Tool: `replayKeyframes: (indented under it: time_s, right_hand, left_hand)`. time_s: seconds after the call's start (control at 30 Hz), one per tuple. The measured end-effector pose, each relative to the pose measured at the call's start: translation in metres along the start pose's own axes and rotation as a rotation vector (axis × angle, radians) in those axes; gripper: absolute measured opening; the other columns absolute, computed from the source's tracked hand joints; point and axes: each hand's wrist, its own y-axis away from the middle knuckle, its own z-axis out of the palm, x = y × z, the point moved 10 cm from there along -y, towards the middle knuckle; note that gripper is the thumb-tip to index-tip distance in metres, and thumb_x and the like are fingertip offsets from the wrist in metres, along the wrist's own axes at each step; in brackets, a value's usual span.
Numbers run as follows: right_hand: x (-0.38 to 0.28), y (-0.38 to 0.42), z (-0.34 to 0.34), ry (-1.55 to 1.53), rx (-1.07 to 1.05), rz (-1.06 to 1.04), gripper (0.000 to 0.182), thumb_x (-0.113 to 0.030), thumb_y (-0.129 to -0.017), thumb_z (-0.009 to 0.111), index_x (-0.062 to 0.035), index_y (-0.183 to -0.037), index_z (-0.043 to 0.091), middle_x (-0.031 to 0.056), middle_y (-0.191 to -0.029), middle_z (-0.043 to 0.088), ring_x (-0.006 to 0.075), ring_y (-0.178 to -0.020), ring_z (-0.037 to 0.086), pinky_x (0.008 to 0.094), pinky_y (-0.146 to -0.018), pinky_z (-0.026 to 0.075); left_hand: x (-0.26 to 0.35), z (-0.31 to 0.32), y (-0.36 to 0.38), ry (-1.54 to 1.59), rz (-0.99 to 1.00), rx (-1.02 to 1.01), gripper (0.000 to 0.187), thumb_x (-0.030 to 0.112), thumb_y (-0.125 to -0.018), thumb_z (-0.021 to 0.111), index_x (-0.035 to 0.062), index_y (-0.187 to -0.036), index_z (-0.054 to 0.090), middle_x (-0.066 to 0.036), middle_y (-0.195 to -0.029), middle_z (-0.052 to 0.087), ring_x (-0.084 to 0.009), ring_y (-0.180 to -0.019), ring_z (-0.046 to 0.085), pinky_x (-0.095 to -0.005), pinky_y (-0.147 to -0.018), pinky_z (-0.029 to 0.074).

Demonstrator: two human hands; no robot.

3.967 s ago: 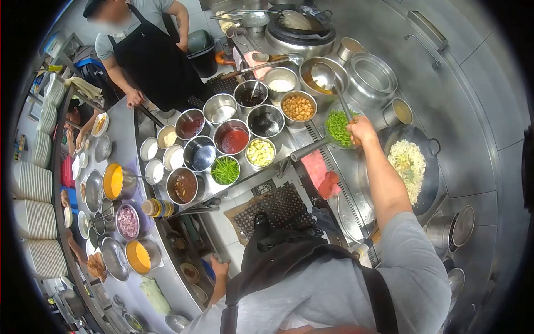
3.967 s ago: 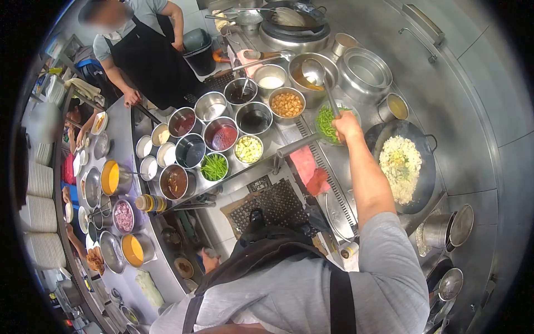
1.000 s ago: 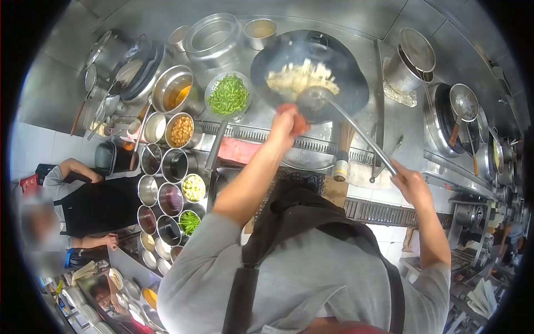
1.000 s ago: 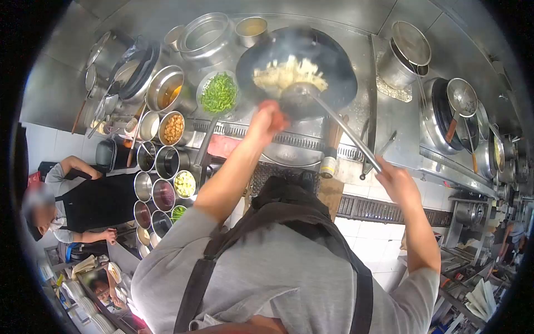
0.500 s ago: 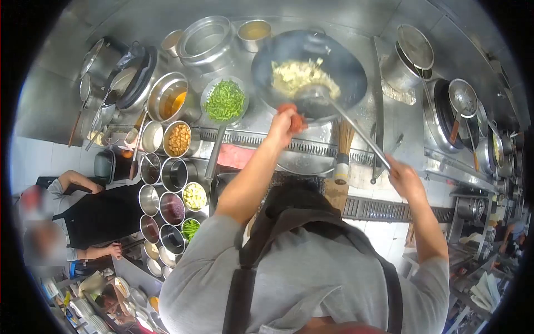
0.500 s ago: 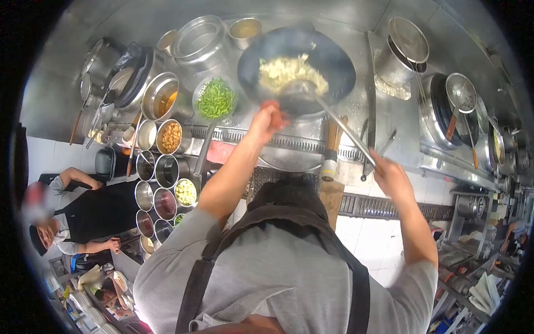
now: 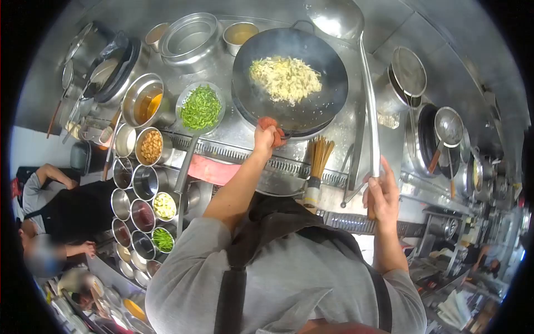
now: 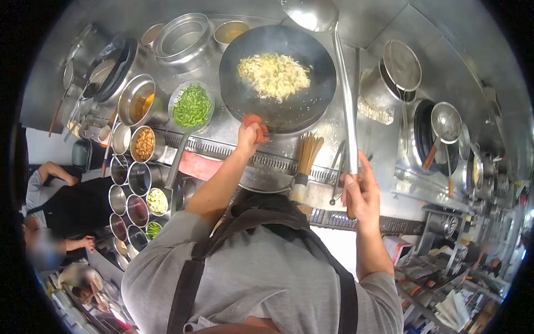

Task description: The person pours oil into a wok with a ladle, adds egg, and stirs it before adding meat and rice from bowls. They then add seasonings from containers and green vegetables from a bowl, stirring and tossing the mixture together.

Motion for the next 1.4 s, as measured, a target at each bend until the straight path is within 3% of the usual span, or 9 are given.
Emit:
replayKeyframes:
  time_s: [0.3,0.37,0.57,0.7,0.73,0.97,1.1,1.3,1.4]
  right_hand:
    - [0.157,-0.141,0.061,0.034,-0.252,0.511,0.057,-0.024,-0.094,0.052,-0.0082,-0.144,0.031,0.0064,-0.071,0.056,0.0137,-0.044,0.048,0.0283,-0.037,0.041]
    - [0.103,-0.164,0.063,0.763,-0.188,0.069,0.053,-0.022,-0.094,0.052,-0.0091,-0.143,0.036,0.0024,-0.066,0.051,0.0122,-0.044,0.045,0.0273,-0.039,0.039]
    - [0.114,-0.113,0.064,0.265,-0.321,0.4,0.05,-0.018,-0.093,0.05,-0.0106,-0.141,0.04,0.0029,-0.064,0.048,0.0104,-0.045,0.045,0.0286,-0.044,0.039]
    - [0.116,-0.172,0.072,0.96,-0.216,-0.144,0.051,-0.02,-0.092,0.052,-0.0131,-0.141,0.04,0.0073,-0.063,0.05,0.0138,-0.047,0.048,0.0333,-0.048,0.042]
    - [0.091,-0.163,0.075,0.943,-0.229,0.189,0.05,-0.026,-0.092,0.052,-0.0109,-0.139,0.041,0.0186,-0.068,0.057,0.0277,-0.056,0.058,0.0389,-0.061,0.048]
    - [0.146,-0.116,0.031,0.432,-0.218,0.51,0.05,-0.021,-0.092,0.052,-0.01,-0.139,0.042,0.0066,-0.058,0.049,0.0149,-0.048,0.049,0.0342,-0.048,0.042]
    - [0.095,-0.165,0.051,1.082,-0.167,-0.012,0.05,-0.026,-0.091,0.051,-0.0111,-0.138,0.043,0.0102,-0.063,0.054,0.0152,-0.052,0.055,0.0338,-0.053,0.047]
    - [0.156,-0.124,0.045,0.56,-0.331,0.436,0.05,-0.029,-0.091,0.05,-0.0138,-0.139,0.042,0.0214,-0.082,0.064,0.0406,-0.08,0.061,0.0425,-0.077,0.048]
    - [0.119,-0.165,0.046,1.104,-0.215,-0.017,0.056,-0.017,-0.087,0.054,-0.0108,-0.14,0.038,0.0227,-0.091,0.063,0.0381,-0.084,0.062,0.0447,-0.075,0.05]
  left_hand:
    - [-0.007,-0.003,-0.017,-0.099,-0.065,-0.041,0.036,0.002,-0.073,0.046,0.0095,-0.108,0.046,-0.014,-0.08,0.058,-0.0236,-0.065,0.058,-0.0431,-0.056,0.055]
    - [-0.014,-0.007,-0.013,-0.116,-0.094,-0.035,0.036,0.002,-0.073,0.045,0.0091,-0.108,0.046,-0.013,-0.081,0.058,-0.0239,-0.066,0.058,-0.0432,-0.056,0.056]
    - [-0.011,-0.01,-0.024,-0.054,-0.004,-0.002,0.033,-0.001,-0.078,0.045,0.0057,-0.11,0.044,-0.014,-0.075,0.057,-0.0239,-0.063,0.06,-0.0398,-0.047,0.055]
    - [-0.008,-0.008,-0.019,-0.058,-0.023,0.024,0.034,0.001,-0.075,0.045,0.008,-0.108,0.047,-0.012,-0.081,0.057,-0.0238,-0.066,0.06,-0.0433,-0.053,0.056]
    - [-0.009,-0.01,-0.018,-0.046,-0.011,0.032,0.033,0.001,-0.076,0.045,0.008,-0.108,0.047,-0.012,-0.08,0.058,-0.0238,-0.065,0.06,-0.0429,-0.053,0.056]
    - [-0.01,-0.013,-0.02,-0.043,-0.002,0.057,0.032,0.003,-0.076,0.046,0.0076,-0.107,0.049,-0.012,-0.079,0.058,-0.0237,-0.066,0.061,-0.0422,-0.05,0.056]
    - [-0.015,-0.019,-0.028,-0.104,0.031,0.04,0.032,0.003,-0.076,0.046,0.0075,-0.107,0.05,-0.012,-0.08,0.059,-0.0238,-0.066,0.061,-0.0428,-0.051,0.056]
    - [-0.01,-0.016,-0.024,-0.102,0.046,0.028,0.033,0.005,-0.077,0.046,0.0074,-0.109,0.048,-0.014,-0.08,0.059,-0.0245,-0.065,0.06,-0.0428,-0.052,0.057]
    - [-0.003,-0.011,-0.023,-0.101,0.031,-0.006,0.033,0.005,-0.077,0.046,0.0074,-0.11,0.048,-0.014,-0.081,0.058,-0.0247,-0.066,0.06,-0.0429,-0.052,0.056]
